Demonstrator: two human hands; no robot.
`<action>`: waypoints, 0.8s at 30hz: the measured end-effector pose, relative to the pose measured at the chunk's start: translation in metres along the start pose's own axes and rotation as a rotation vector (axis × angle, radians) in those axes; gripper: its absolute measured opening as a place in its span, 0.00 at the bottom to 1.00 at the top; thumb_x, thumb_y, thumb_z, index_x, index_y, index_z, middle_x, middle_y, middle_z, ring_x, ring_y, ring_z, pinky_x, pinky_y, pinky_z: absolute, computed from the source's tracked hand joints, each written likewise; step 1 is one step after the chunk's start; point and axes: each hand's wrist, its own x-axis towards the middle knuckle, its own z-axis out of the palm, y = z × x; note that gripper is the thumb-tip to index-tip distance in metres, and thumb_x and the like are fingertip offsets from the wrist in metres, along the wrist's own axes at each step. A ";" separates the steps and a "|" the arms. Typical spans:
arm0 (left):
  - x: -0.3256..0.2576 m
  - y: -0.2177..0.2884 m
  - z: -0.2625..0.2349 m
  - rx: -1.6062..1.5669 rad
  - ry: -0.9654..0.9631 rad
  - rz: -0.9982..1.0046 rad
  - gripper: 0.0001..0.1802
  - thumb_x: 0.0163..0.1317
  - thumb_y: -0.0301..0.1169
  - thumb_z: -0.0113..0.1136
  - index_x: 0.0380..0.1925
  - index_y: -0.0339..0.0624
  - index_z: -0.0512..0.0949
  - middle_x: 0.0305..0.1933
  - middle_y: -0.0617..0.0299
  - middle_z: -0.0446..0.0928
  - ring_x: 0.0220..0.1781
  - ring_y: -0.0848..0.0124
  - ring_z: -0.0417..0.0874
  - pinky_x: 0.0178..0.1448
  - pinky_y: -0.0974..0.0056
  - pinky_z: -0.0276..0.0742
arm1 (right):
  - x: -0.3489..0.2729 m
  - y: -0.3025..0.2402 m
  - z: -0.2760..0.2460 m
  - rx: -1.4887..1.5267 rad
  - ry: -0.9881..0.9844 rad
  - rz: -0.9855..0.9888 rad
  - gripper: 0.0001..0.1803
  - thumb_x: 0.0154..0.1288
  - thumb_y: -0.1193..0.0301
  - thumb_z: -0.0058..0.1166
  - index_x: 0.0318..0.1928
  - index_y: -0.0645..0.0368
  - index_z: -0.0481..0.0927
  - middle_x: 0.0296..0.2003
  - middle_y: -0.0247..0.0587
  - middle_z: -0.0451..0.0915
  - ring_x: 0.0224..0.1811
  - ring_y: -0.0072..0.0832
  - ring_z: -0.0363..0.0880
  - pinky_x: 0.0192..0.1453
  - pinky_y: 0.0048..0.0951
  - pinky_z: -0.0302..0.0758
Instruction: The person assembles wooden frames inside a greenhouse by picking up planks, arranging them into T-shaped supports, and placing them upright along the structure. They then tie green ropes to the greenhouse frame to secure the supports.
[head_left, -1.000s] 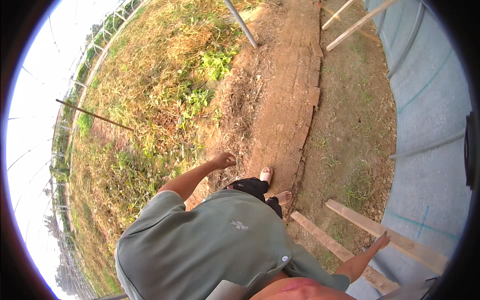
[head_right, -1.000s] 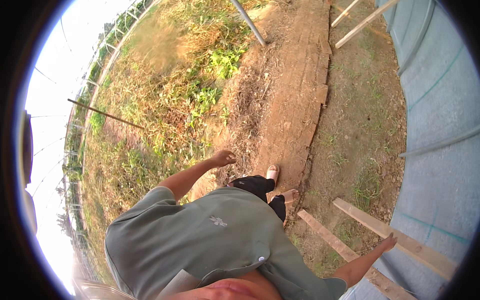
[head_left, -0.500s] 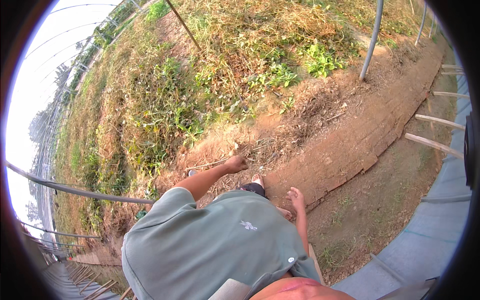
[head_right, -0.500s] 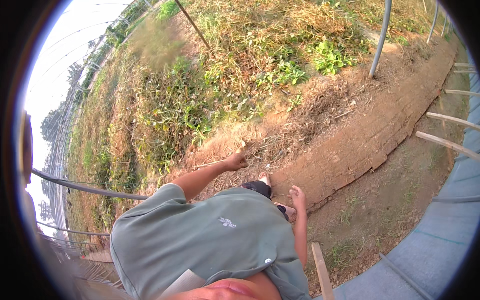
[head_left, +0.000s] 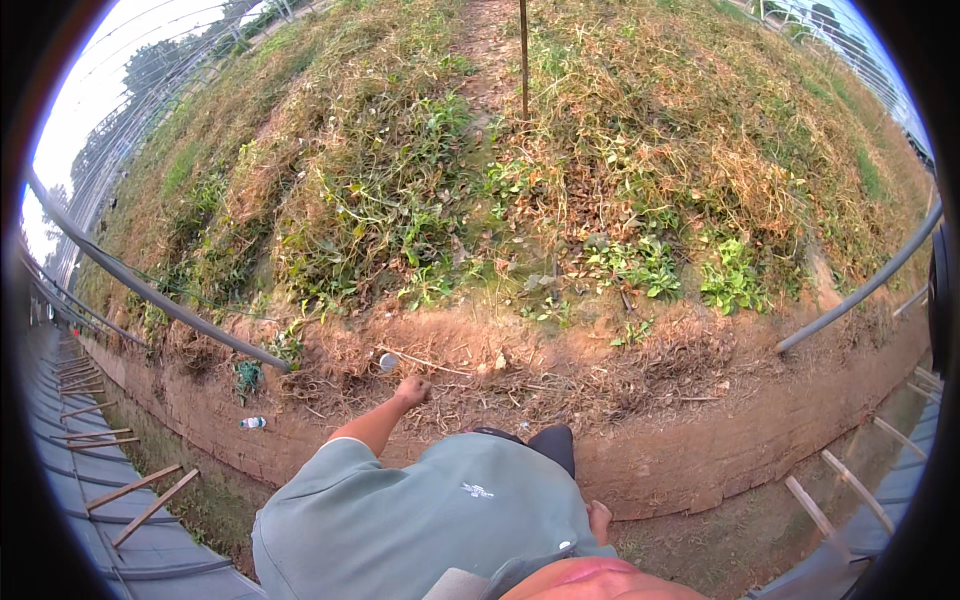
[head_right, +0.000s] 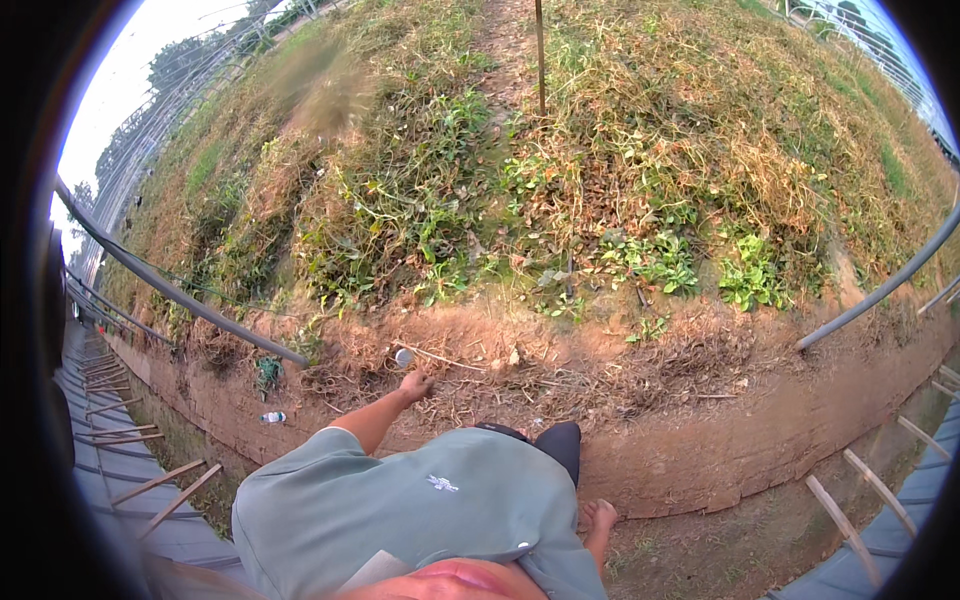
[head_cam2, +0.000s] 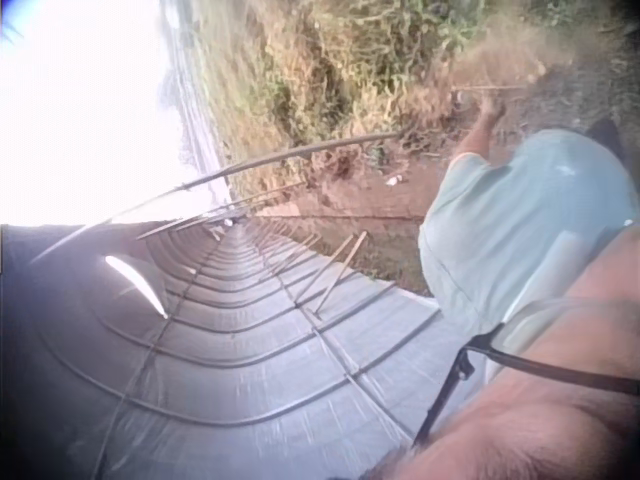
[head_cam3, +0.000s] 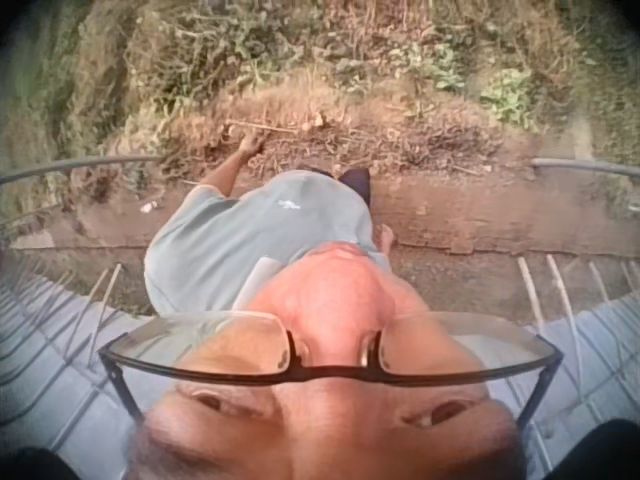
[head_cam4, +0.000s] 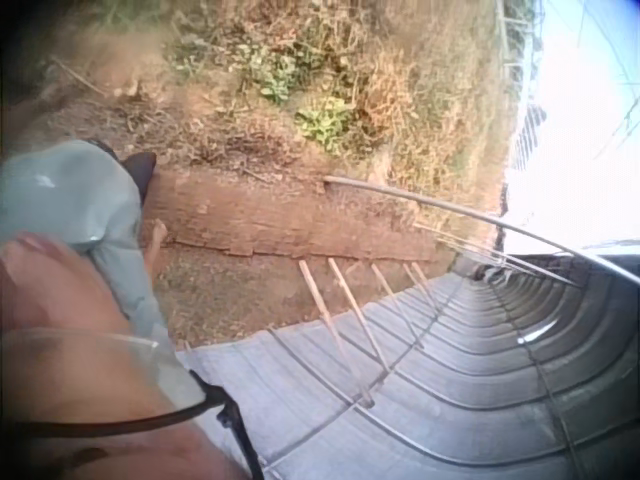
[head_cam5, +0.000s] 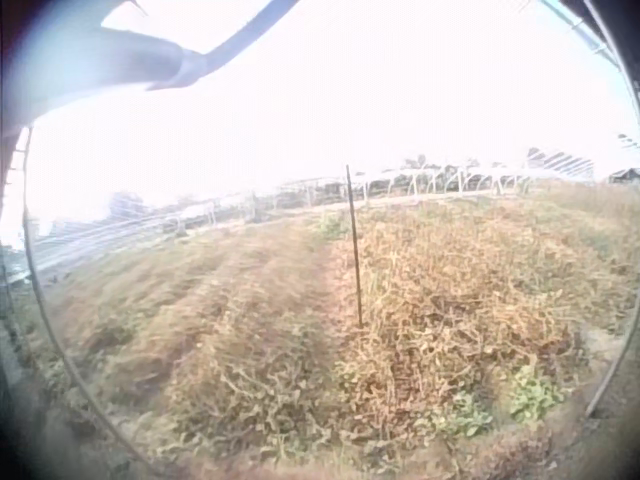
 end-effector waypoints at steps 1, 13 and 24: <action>0.005 0.001 -0.001 -0.060 0.043 0.008 0.17 0.69 0.39 0.55 0.26 0.39 0.82 0.26 0.60 0.83 0.30 0.71 0.84 0.38 0.63 0.80 | 0.001 -0.012 0.019 -0.126 -0.103 -0.085 0.18 0.68 0.68 0.52 0.54 0.65 0.75 0.43 0.49 0.82 0.39 0.41 0.83 0.39 0.44 0.80; 0.137 0.081 0.013 -0.506 0.301 -0.519 0.21 0.66 0.45 0.61 0.27 0.37 0.84 0.29 0.56 0.85 0.31 0.66 0.87 0.39 0.58 0.82 | 0.251 -0.395 0.162 -0.470 -0.045 -0.036 0.12 0.70 0.67 0.52 0.50 0.58 0.79 0.34 0.44 0.84 0.30 0.39 0.86 0.28 0.39 0.81; 0.233 0.203 -0.080 -0.538 0.645 -0.216 0.14 0.55 0.32 0.71 0.38 0.37 0.80 0.30 0.53 0.83 0.37 0.62 0.86 0.44 0.58 0.81 | 0.305 -0.772 0.498 -0.536 -0.414 -0.686 0.09 0.72 0.67 0.52 0.47 0.58 0.79 0.31 0.37 0.83 0.27 0.26 0.84 0.26 0.24 0.76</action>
